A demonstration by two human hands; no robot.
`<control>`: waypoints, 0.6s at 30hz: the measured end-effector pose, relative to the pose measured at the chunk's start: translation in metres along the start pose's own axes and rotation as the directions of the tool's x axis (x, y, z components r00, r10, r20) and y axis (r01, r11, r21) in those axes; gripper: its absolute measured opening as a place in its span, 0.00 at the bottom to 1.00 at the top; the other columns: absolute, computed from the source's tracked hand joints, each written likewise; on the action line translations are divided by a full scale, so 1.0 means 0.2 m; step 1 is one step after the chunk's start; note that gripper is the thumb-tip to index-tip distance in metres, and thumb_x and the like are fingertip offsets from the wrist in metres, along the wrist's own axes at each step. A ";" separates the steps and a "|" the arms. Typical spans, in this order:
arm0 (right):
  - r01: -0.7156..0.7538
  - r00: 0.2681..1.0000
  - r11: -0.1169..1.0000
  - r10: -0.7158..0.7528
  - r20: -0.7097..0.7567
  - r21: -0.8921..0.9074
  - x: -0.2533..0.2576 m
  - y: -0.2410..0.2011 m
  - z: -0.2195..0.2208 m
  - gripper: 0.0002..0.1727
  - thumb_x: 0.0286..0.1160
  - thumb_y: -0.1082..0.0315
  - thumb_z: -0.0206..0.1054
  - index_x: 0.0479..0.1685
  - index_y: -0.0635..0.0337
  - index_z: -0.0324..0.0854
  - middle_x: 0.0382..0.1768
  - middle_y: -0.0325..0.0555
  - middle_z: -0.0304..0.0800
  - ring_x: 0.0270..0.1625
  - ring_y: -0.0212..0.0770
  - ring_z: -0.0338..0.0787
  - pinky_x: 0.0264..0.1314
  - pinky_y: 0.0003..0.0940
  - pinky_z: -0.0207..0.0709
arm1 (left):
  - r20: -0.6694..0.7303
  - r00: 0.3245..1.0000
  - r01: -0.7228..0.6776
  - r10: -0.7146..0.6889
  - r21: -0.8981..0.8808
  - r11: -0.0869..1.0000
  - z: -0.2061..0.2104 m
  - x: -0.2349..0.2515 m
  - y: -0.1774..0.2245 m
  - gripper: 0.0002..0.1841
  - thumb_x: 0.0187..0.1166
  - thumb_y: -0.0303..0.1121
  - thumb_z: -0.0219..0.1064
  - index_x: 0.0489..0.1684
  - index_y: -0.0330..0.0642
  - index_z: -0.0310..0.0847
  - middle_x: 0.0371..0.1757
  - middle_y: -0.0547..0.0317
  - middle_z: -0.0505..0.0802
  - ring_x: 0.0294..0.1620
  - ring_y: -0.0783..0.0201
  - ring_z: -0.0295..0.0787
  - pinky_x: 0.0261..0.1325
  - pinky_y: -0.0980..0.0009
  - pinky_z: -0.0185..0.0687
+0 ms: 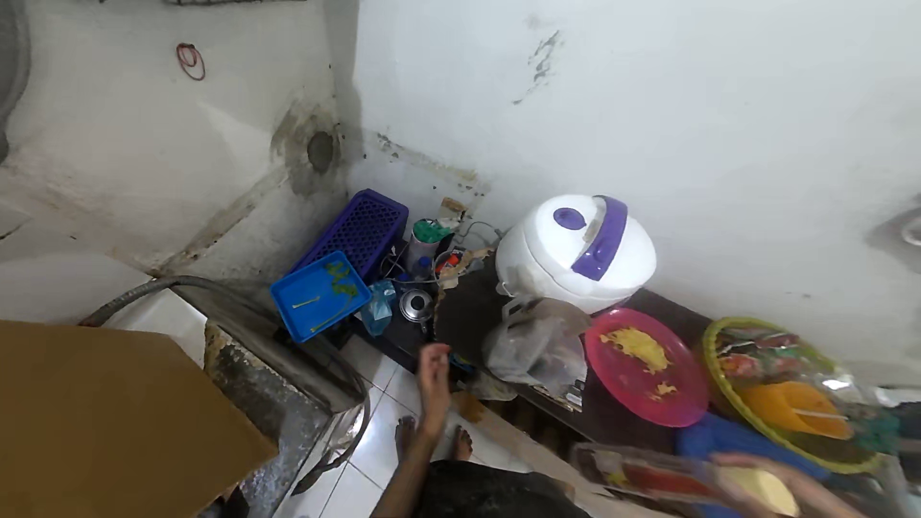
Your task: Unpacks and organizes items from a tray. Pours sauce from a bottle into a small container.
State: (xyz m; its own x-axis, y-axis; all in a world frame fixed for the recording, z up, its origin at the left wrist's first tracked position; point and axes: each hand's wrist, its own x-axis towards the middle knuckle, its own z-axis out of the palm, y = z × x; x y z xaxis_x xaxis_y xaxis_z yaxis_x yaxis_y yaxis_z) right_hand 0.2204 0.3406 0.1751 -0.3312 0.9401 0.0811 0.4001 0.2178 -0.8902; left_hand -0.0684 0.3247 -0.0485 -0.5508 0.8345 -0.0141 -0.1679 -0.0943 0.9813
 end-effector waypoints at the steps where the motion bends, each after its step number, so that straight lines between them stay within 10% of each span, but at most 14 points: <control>1: -0.006 1.000 0.999 0.007 0.028 -0.034 0.02 0.00 0.05 0.14 0.74 0.72 0.70 0.52 0.76 0.82 0.47 0.37 0.93 0.45 0.17 0.89 0.52 0.22 0.86 | 0.182 0.978 -0.108 0.107 -0.005 0.994 0.05 -0.07 0.07 0.31 0.85 0.44 0.56 0.64 0.14 0.72 0.62 0.34 0.87 0.67 0.58 0.84 0.73 0.63 0.76; 6: 0.055 0.987 0.998 -0.049 0.152 -0.032 0.07 0.03 0.26 0.19 0.74 0.65 0.72 0.49 0.77 0.84 0.40 0.45 0.94 0.39 0.17 0.88 0.46 0.18 0.85 | 0.781 0.620 -0.397 0.080 0.225 0.890 0.16 -0.12 0.32 0.40 0.56 0.39 0.87 0.71 0.27 0.77 0.58 0.37 0.92 0.62 0.42 0.89 0.70 0.45 0.79; 9: 0.105 0.989 0.989 -0.092 0.118 -0.102 0.11 0.10 0.30 0.18 0.72 0.62 0.71 0.47 0.72 0.85 0.33 0.46 0.92 0.30 0.20 0.84 0.36 0.17 0.80 | 0.769 0.637 -0.379 -0.045 0.364 0.851 0.17 -0.11 0.37 0.24 0.59 0.25 0.82 0.56 0.27 0.85 0.47 0.36 0.94 0.49 0.41 0.94 0.56 0.42 0.85; 14: 0.036 0.999 0.837 -0.032 0.017 -0.545 0.13 0.16 0.32 0.23 0.80 0.58 0.58 0.33 0.72 0.86 0.22 0.60 0.86 0.24 0.59 0.87 0.27 0.58 0.78 | 0.604 0.691 -0.715 0.397 0.492 0.496 0.21 -0.14 0.33 0.19 0.38 0.23 0.83 0.34 0.36 0.90 0.31 0.51 0.95 0.33 0.54 0.95 0.36 0.58 0.90; 18: -0.146 0.989 0.775 0.130 -0.071 -0.615 0.15 0.17 0.34 0.30 0.83 0.53 0.57 0.24 0.74 0.86 0.21 0.68 0.87 0.30 0.73 0.90 0.32 0.70 0.74 | 0.514 0.662 -0.732 0.546 0.603 0.319 0.25 -0.19 0.25 0.13 0.43 0.30 0.79 0.30 0.40 0.91 0.26 0.56 0.92 0.26 0.57 0.91 0.28 0.64 0.85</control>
State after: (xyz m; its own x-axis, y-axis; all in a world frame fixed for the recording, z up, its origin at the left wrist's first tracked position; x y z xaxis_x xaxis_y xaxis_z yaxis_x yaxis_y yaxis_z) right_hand 0.1657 0.3591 0.1166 -0.2147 0.9767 -0.0036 0.8841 0.1928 -0.4256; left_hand -0.0141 0.3148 0.0116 -0.0354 0.7800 0.6248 0.8422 -0.3133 0.4388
